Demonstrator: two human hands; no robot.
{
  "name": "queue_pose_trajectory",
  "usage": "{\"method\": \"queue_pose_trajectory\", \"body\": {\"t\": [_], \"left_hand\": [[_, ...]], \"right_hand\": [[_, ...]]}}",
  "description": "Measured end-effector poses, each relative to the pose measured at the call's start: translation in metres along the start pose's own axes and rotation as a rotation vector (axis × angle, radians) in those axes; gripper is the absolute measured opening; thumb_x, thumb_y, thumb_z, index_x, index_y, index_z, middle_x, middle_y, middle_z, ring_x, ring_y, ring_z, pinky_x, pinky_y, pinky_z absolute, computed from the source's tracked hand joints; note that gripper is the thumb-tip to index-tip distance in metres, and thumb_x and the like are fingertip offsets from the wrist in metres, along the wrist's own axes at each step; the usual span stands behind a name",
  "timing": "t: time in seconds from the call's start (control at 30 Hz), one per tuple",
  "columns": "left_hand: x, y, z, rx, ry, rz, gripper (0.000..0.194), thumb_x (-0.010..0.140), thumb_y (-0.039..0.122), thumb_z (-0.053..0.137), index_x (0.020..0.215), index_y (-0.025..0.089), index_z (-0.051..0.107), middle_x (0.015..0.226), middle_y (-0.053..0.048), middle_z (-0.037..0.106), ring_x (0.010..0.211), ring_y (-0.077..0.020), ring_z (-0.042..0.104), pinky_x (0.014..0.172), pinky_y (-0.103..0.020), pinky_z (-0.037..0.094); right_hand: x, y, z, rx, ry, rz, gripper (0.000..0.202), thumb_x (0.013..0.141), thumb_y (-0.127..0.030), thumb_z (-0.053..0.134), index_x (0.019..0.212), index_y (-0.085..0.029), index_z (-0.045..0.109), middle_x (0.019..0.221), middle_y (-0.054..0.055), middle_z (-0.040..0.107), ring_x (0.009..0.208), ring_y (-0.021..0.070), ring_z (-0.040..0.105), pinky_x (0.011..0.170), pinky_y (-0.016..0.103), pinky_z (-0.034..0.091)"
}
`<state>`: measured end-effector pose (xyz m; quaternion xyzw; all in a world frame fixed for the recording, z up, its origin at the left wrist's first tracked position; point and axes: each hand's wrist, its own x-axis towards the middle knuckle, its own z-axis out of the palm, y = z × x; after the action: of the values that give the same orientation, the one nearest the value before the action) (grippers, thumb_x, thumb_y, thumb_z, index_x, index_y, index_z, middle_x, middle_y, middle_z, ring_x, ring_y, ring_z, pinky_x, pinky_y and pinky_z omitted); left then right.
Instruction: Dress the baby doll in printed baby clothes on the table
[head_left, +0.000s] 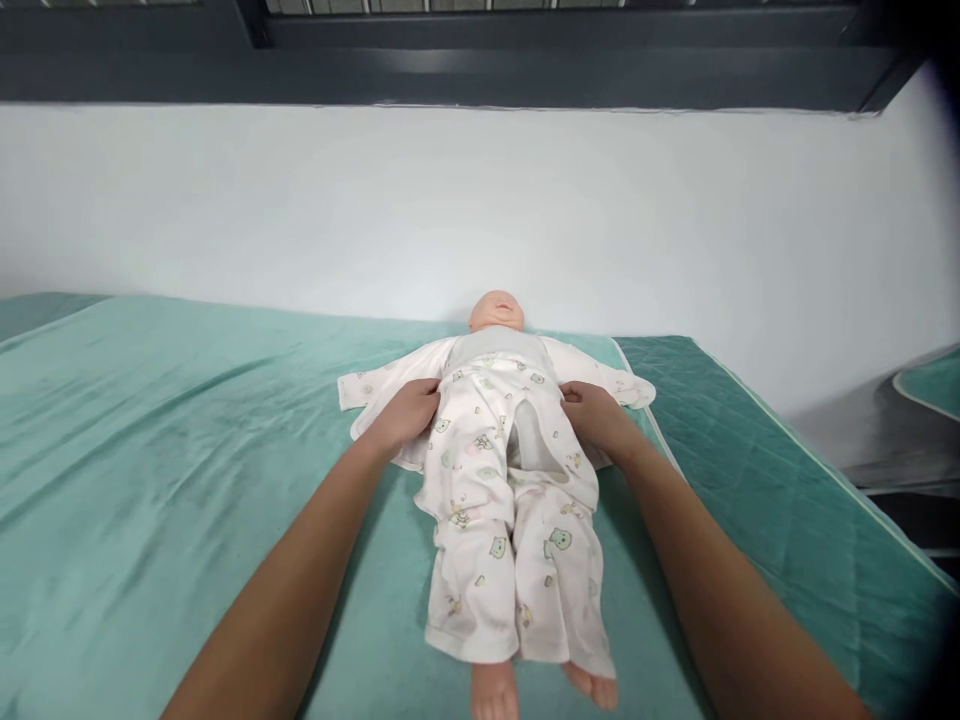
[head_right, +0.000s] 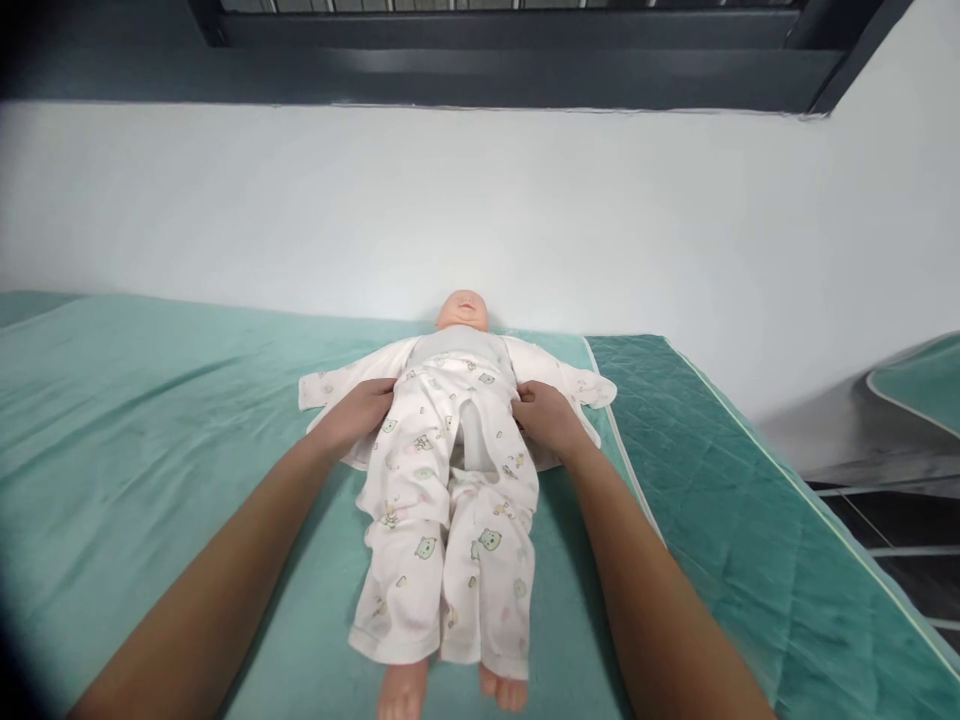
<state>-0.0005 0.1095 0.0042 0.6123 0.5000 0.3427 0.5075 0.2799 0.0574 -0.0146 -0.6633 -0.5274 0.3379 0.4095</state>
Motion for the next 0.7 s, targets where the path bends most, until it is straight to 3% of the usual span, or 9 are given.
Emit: {"method": "queue_pose_trajectory", "body": {"t": [0.13,0.33,0.5,0.7], "left_hand": [[-0.001,0.002,-0.004,0.051,-0.135,0.015,0.023,0.067,0.026,0.060,0.085,0.018,0.072,0.077,-0.005,0.072,0.073,-0.0229,0.063,0.060,-0.029,0.045],[0.000,-0.001,0.003,-0.097,-0.165,0.024,0.030,0.069,0.022,0.062,0.097,0.018,0.071,0.090,-0.007,0.073,0.081,-0.0226,0.066,0.070,-0.032,0.051],[0.002,-0.006,0.012,-0.389,-0.106,-0.029,0.037,0.068,0.022,0.068,0.105,0.017,0.070,0.087,-0.009,0.074,0.079,-0.0240,0.068,0.072,-0.036,0.054],[0.008,-0.013,0.011,-0.497,-0.116,-0.072,0.040,0.068,0.023,0.072,0.107,0.019,0.070,0.089,-0.010,0.074,0.078,-0.0256,0.070,0.072,-0.039,0.056]], "right_hand": [[0.000,-0.001,-0.001,-0.129,0.044,-0.130,0.007,0.066,-0.025,0.060,0.060,-0.020,0.060,0.060,0.001,0.061,0.065,0.0178,0.051,0.056,0.029,0.035],[-0.007,-0.001,0.005,0.262,-0.130,-0.082,0.015,0.070,-0.031,0.066,0.081,-0.021,0.069,0.065,0.001,0.065,0.064,0.0201,0.057,0.056,0.030,0.041],[-0.009,-0.004,0.014,0.531,-0.141,0.018,0.027,0.067,-0.037,0.075,0.089,-0.021,0.069,0.070,0.003,0.069,0.067,0.0223,0.063,0.059,0.033,0.047],[-0.003,-0.004,0.016,0.684,-0.195,0.052,0.030,0.066,-0.037,0.076,0.091,-0.021,0.068,0.076,0.004,0.071,0.070,0.0228,0.066,0.060,0.034,0.051]]}}
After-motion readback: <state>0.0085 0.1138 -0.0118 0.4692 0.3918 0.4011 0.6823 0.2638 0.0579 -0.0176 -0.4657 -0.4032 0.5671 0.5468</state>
